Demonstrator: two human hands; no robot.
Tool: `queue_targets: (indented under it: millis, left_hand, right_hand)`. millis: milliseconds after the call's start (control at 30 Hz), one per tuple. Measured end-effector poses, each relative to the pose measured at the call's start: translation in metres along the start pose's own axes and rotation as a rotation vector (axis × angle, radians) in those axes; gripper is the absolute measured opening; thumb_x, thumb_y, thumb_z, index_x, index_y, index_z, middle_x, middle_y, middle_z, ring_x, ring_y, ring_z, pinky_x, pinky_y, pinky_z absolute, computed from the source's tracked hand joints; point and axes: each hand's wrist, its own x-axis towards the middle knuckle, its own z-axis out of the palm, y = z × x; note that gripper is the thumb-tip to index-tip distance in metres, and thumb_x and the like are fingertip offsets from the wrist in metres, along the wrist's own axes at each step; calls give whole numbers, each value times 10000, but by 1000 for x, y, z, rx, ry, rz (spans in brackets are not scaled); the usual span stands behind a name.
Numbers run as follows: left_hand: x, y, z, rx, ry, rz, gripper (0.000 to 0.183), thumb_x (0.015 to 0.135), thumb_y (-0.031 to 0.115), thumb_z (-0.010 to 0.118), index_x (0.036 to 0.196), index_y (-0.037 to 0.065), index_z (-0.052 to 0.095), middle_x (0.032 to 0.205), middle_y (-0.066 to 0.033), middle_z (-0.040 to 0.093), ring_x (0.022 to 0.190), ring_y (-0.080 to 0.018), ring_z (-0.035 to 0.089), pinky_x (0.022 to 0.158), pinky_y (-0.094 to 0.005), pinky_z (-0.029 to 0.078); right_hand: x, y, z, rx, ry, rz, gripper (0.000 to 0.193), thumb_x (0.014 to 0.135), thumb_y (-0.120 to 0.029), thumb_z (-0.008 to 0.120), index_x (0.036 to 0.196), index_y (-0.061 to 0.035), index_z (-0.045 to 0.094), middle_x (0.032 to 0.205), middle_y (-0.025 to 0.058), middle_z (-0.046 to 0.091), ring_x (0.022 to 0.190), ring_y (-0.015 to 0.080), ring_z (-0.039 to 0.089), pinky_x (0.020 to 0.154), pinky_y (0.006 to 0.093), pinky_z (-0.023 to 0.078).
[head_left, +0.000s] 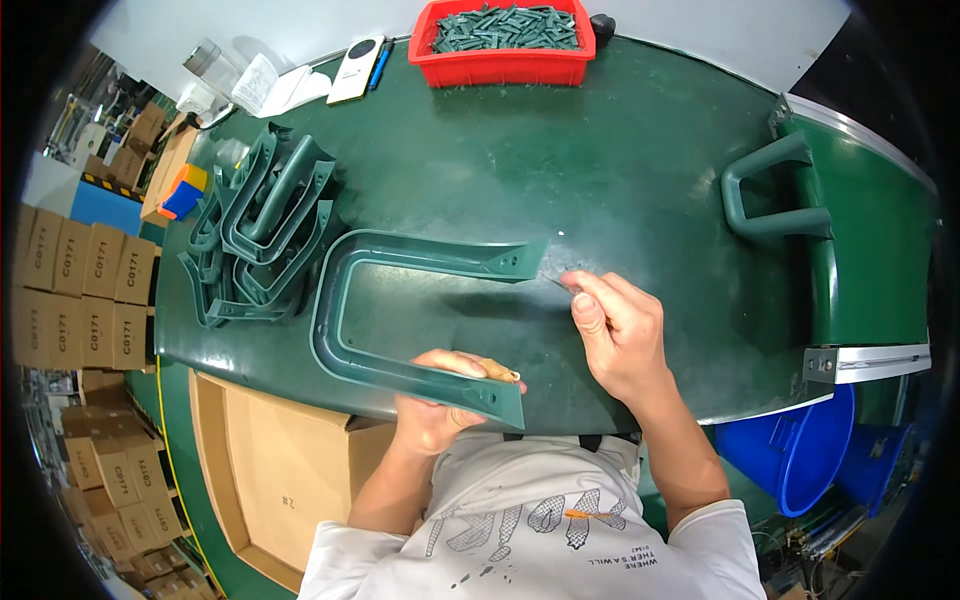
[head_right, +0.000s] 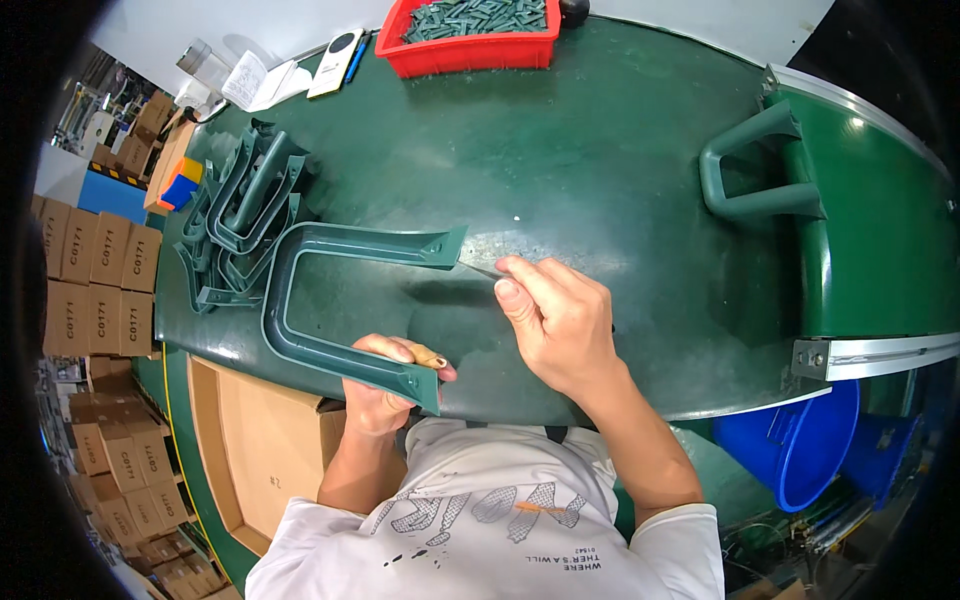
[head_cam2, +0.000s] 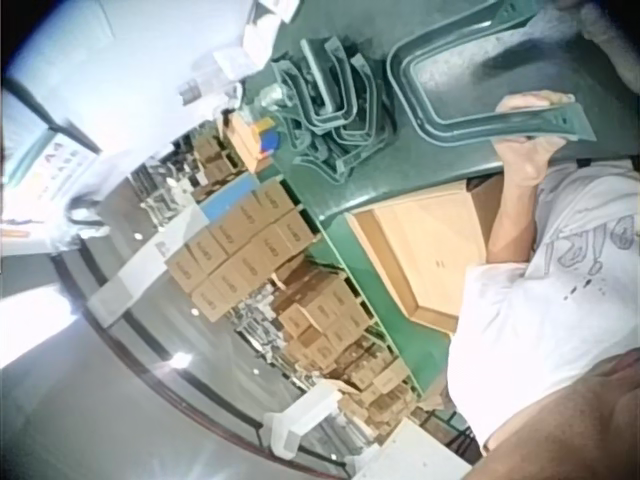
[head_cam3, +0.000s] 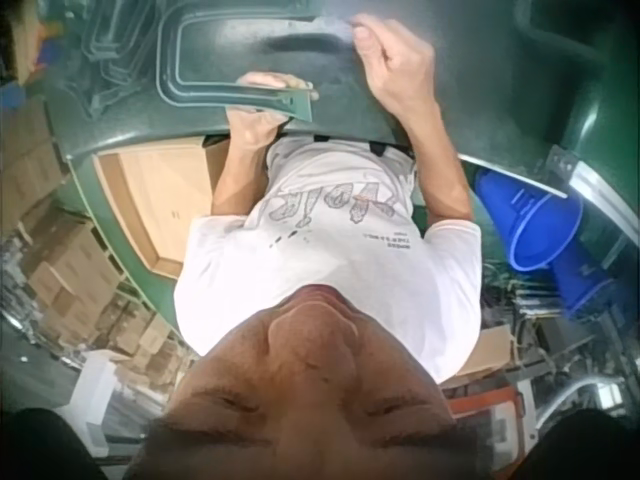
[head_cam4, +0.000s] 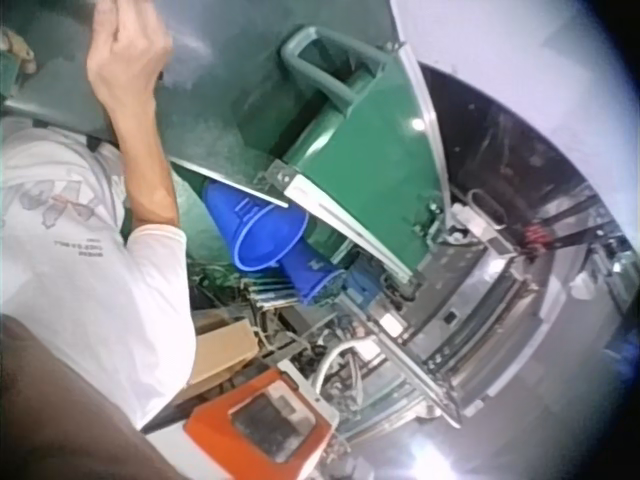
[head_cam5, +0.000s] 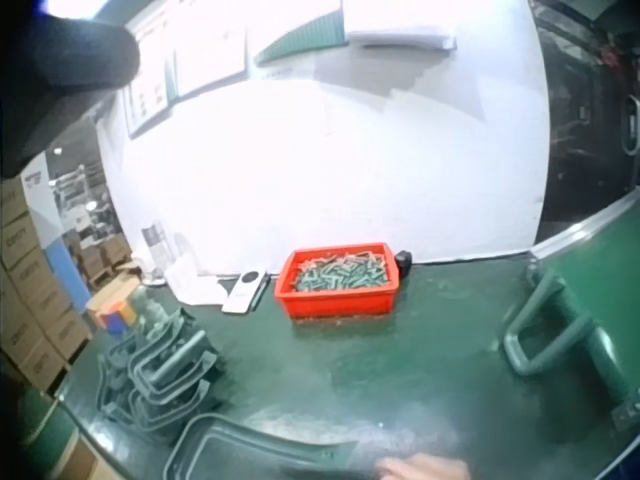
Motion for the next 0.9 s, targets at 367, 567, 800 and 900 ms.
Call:
queue_targets:
  millis: [367, 567, 800, 900]
  left_hand:
    - [-2, 4, -2, -33, -60, -48, 379, 735, 123, 771, 1007, 3, 536, 927, -253, 642, 863, -357, 660, 720, -450, 554]
    - [-3, 3, 0, -46, -142, -9, 362, 723, 106, 774, 987, -7, 554, 914, -265, 648, 843, -380, 666, 714, -453, 559]
    - [-10, 2, 5, -39, -192, 2, 305, 752, 115, 756, 947, -26, 570, 878, -263, 654, 820, -391, 668, 709, -455, 556]
    - [-11, 0, -8, -58, -147, -28, 306, 758, 126, 755, 949, -33, 575, 868, -254, 656, 818, -383, 669, 712, -458, 552]
  right_hand:
    - [3, -1, 0, -86, 52, -15, 208, 838, -176, 663, 801, 29, 663, 591, 73, 522, 508, 172, 484, 477, 290, 373]
    - [5, 0, -1, -142, 158, -38, 202, 833, -169, 667, 777, 25, 660, 594, 71, 526, 509, 168, 477, 475, 293, 367]
    - [12, 15, -20, 163, 38, 416, 337, 927, -245, 567, 750, 35, 627, 595, 60, 564, 514, 104, 500, 472, 255, 382]
    - [10, 3, -28, 634, -160, 575, 368, 954, -263, 518, 719, 8, 602, 591, 59, 574, 483, 102, 519, 454, 223, 398]
